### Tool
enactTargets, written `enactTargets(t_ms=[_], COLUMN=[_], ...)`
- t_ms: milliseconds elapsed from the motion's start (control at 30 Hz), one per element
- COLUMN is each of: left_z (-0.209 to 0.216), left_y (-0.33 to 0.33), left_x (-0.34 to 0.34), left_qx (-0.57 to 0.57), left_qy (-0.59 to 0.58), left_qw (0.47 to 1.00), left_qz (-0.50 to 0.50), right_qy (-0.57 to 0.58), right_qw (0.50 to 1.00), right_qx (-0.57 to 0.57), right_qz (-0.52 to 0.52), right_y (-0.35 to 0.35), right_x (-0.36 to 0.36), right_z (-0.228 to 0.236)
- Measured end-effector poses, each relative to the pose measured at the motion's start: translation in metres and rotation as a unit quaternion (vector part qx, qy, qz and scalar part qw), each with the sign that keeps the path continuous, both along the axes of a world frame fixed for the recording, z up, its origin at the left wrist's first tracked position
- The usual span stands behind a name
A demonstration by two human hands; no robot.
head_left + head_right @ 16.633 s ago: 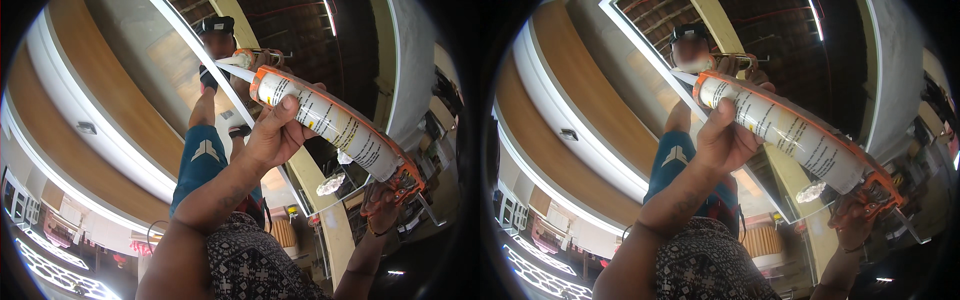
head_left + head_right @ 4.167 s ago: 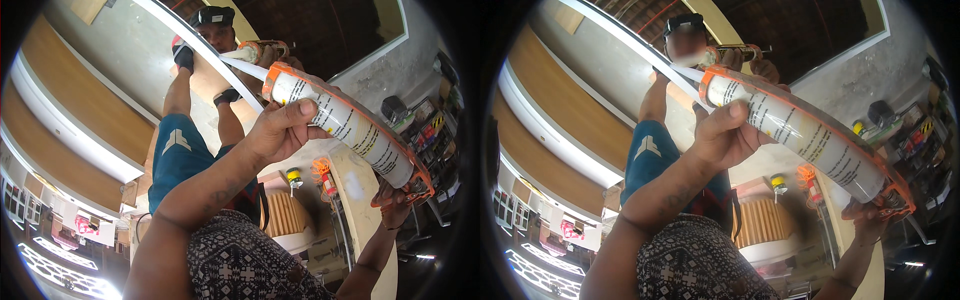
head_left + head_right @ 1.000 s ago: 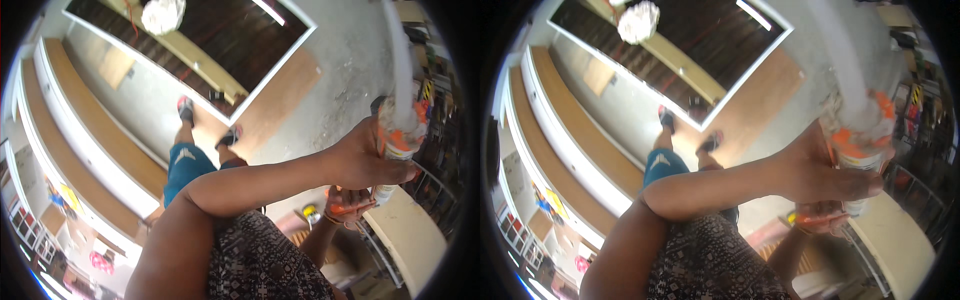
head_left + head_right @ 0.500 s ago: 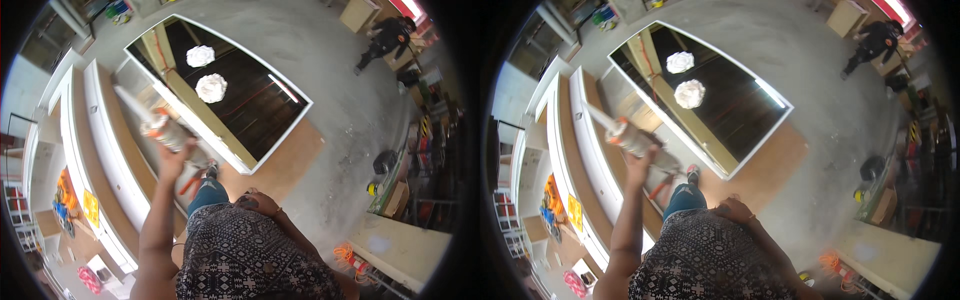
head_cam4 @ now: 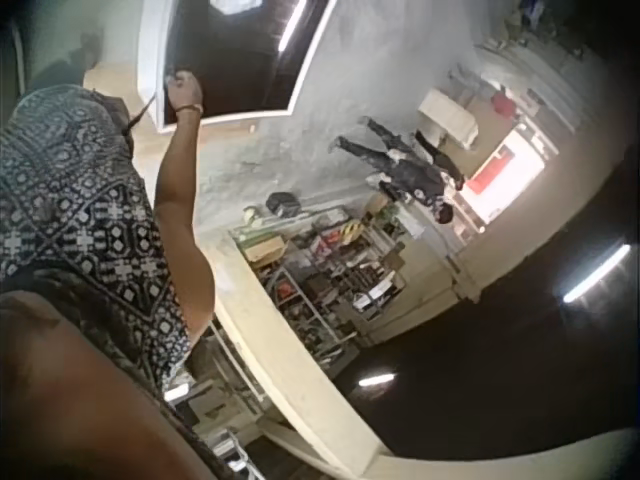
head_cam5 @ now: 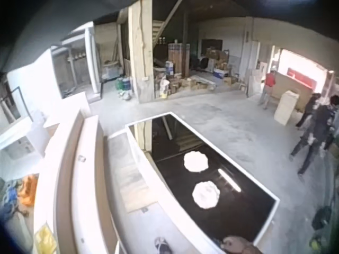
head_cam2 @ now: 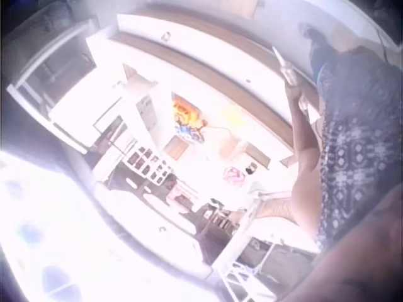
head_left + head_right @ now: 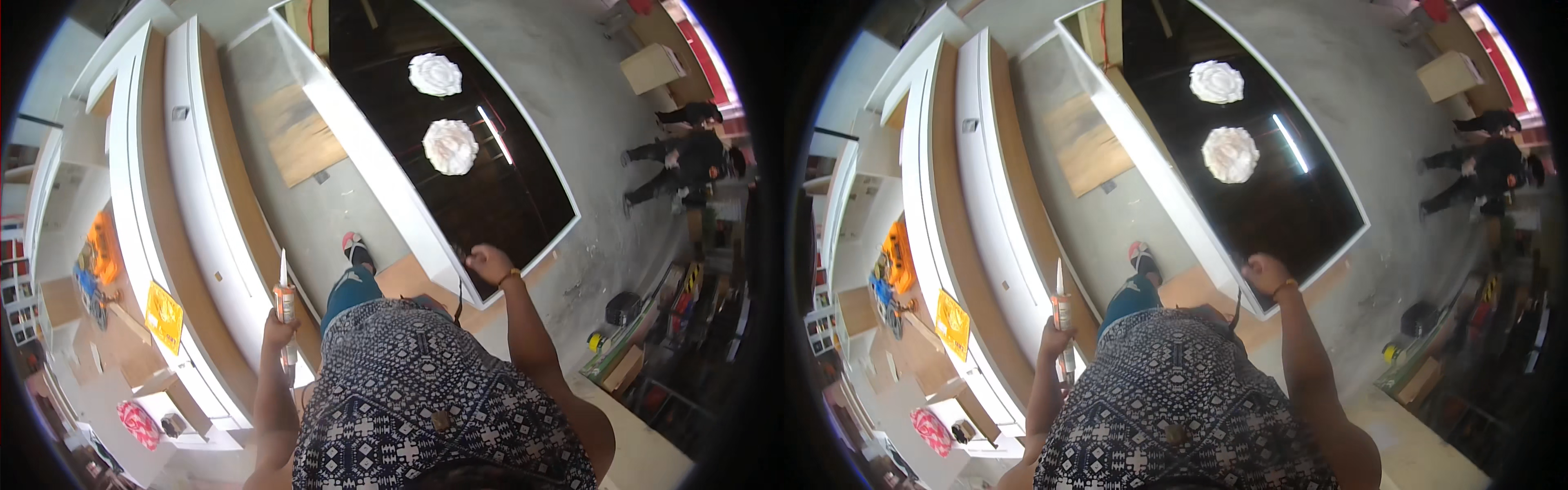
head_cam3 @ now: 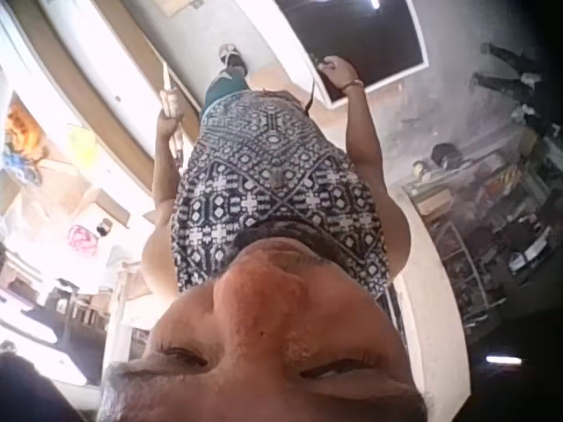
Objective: The person applies sealant to the edge of a mirror using a sealant gun and wipes the surface with a cloth.
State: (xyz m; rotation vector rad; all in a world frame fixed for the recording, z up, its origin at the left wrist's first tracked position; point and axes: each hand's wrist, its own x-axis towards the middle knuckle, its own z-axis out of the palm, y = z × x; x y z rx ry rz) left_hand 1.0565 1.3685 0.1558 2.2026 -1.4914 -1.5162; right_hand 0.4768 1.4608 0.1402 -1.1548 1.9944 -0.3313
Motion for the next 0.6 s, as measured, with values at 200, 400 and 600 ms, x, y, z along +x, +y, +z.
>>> enactTargets(t_ms=[200,400,600], left_z=[-0.014,0.005,0.018], left_y=[-0.009,-0.053,-0.142], left_x=[0.061,0.105,0.099], left_qx=[0.103,0.07,0.04], left_qy=[0.084,0.075,0.045], left_qw=[0.99,0.981,0.993], left_qz=[0.051,0.166,0.098], right_qy=[0.048,-0.041,-0.076], right_qw=[0.993,0.942,0.931], right_qx=[-0.058,0.088,0.145], right_qz=[-0.089,-0.321,-0.327], right_y=[-0.135,-0.23,-0.207], right_x=[-0.023,-0.017,-0.129], right_z=[-0.037,-0.037,-0.14])
